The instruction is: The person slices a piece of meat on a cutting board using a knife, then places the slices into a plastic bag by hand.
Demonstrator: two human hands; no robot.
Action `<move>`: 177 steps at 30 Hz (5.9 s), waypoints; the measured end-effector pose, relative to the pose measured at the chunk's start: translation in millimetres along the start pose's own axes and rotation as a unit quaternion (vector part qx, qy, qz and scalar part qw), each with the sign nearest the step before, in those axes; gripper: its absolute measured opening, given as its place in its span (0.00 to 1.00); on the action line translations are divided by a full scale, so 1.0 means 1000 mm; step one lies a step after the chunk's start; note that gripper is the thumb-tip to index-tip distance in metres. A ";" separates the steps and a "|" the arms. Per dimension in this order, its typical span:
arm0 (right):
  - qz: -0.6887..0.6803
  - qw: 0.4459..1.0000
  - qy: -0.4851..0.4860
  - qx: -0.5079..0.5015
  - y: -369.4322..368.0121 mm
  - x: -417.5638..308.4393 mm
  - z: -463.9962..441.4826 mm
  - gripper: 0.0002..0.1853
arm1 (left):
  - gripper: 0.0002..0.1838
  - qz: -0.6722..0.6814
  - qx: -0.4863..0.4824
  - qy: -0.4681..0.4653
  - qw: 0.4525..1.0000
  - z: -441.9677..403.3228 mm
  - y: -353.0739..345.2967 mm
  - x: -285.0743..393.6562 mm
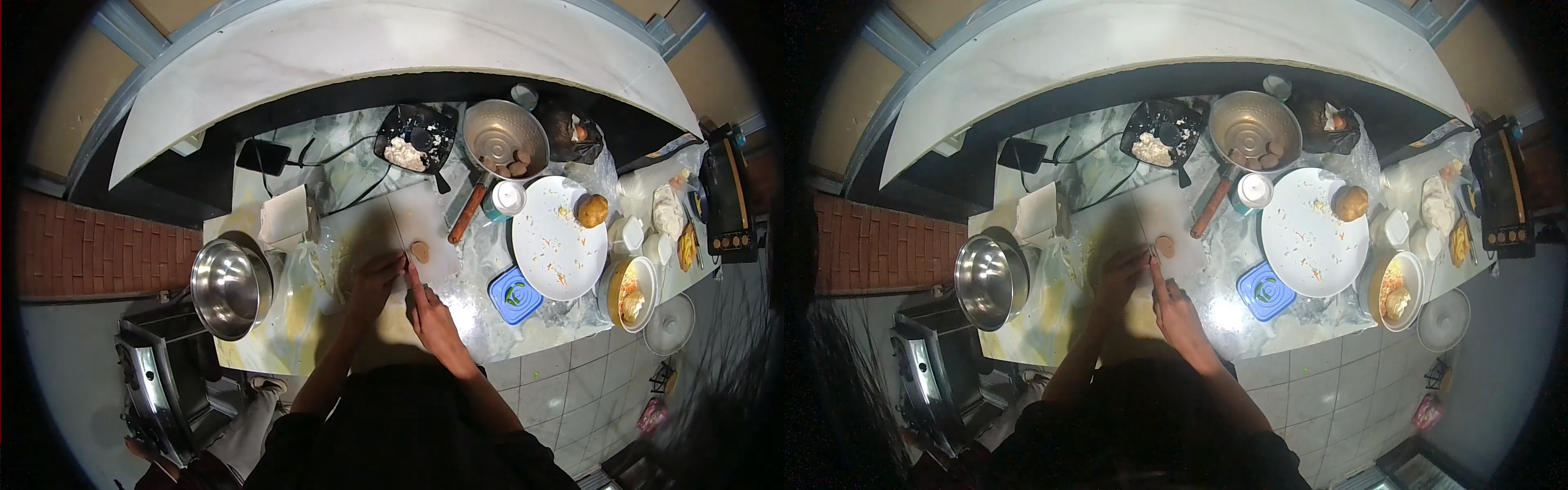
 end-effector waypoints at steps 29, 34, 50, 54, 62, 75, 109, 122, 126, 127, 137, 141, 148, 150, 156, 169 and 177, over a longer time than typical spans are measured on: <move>0.048 0.998 -0.030 -0.026 -0.005 0.001 -0.003 0.37 | 0.16 0.018 0.003 0.009 1.000 -0.002 -0.003 -0.004; 0.038 0.998 -0.035 -0.018 -0.006 -0.003 -0.003 0.36 | 0.17 0.019 0.002 0.013 1.000 0.000 -0.006 -0.008; -0.028 0.998 -0.058 -0.015 -0.006 0.005 -0.006 0.34 | 0.13 0.039 -0.013 0.017 0.999 -0.005 -0.001 -0.004; -0.035 0.998 -0.051 0.000 -0.007 0.010 -0.005 0.34 | 0.14 0.030 -0.015 -0.005 0.999 -0.007 0.003 -0.002; -0.033 0.998 -0.047 0.011 -0.008 0.017 -0.006 0.29 | 0.13 0.041 -0.010 0.014 0.999 -0.006 0.003 0.001; -0.185 0.981 -0.059 0.007 0.007 0.016 -0.003 0.29 | 0.14 0.067 -0.005 -0.006 0.998 -0.004 0.008 -0.005; -0.076 0.997 -0.011 0.021 0.013 -0.004 -0.003 0.39 | 0.18 0.087 -0.018 0.058 0.994 -0.007 0.009 0.001; -0.064 0.997 -0.037 0.016 0.002 0.005 -0.007 0.34 | 0.16 0.133 -0.014 0.045 0.990 -0.007 0.006 0.003; -0.072 0.997 -0.038 0.018 0.004 0.001 -0.006 0.33 | 0.15 0.137 -0.014 0.033 0.990 -0.004 0.002 -0.001; -0.069 0.997 -0.039 0.016 0.003 0.001 -0.006 0.32 | 0.14 0.125 -0.017 0.038 0.991 -0.004 0.002 0.001; -0.048 0.996 -0.013 0.080 0.000 -0.001 -0.003 0.31 | 0.15 0.142 -0.041 0.076 0.986 -0.002 0.002 0.003; -0.050 0.997 -0.016 0.064 -0.002 -0.004 -0.004 0.31 | 0.14 0.163 -0.014 0.053 0.985 0.000 -0.001 0.000; -0.017 0.997 -0.004 0.074 -0.005 -0.007 -0.001 0.33 | 0.13 0.122 -0.028 0.061 0.990 0.001 -0.002 -0.001; -0.016 0.998 -0.005 0.067 -0.005 -0.008 -0.001 0.34 | 0.13 0.133 -0.025 0.068 0.988 0.003 -0.002 -0.001; -0.030 0.998 -0.003 0.053 -0.006 -0.010 0.000 0.35 | 0.13 0.099 -0.043 0.083 0.991 0.001 0.003 0.005; 0.003 0.998 -0.014 0.058 -0.007 -0.009 0.000 0.36 | 0.14 0.077 -0.050 0.069 0.993 0.002 0.002 0.003; 0.007 0.999 -0.036 0.024 -0.008 -0.006 0.000 0.37 | 0.15 0.074 -0.054 0.072 0.993 0.000 0.004 0.007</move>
Point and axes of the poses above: each hand's wrist, its own z-axis away from the middle knuckle, its own y-axis out of the back of the hand, x = y × z, the point moved 2 cm from there along -z, towards the middle knuckle, and after that the axes turned 11 degrees about -x, right-handed, at the moved point
